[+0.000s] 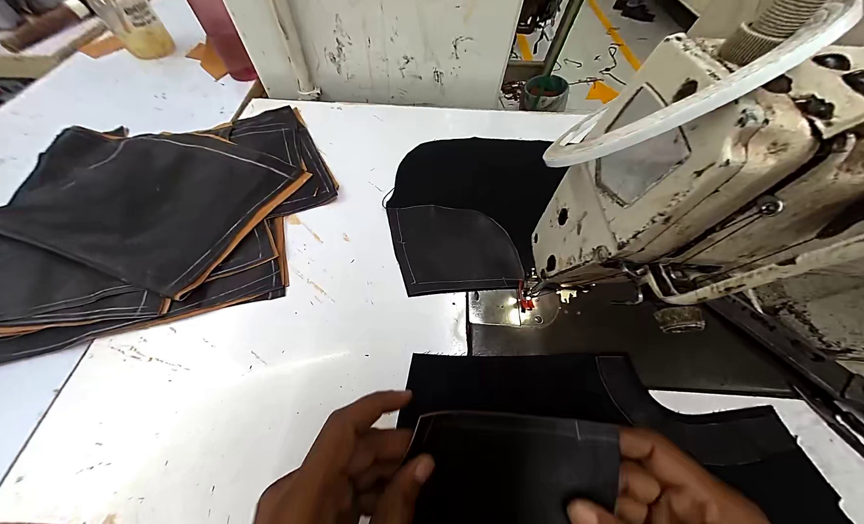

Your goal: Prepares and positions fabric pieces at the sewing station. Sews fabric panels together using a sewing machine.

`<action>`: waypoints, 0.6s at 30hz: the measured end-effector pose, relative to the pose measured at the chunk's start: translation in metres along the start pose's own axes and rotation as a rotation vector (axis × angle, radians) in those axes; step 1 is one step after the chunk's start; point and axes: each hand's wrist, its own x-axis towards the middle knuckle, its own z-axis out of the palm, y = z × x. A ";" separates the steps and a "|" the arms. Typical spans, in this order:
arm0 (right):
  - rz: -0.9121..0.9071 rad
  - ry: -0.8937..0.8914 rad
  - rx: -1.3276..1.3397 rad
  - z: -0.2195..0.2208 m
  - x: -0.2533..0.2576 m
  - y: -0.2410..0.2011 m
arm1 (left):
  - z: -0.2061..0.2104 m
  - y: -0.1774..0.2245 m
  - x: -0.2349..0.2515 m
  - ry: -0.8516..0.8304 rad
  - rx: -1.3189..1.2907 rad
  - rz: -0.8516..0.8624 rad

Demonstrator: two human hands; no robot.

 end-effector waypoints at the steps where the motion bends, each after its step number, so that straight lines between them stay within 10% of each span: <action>1: 0.017 0.035 -0.063 -0.003 0.007 -0.001 | 0.007 -0.004 0.006 0.035 0.013 -0.018; 18: 0.067 0.235 -0.464 0.000 0.038 0.015 | 0.017 -0.028 0.035 0.258 0.367 -0.103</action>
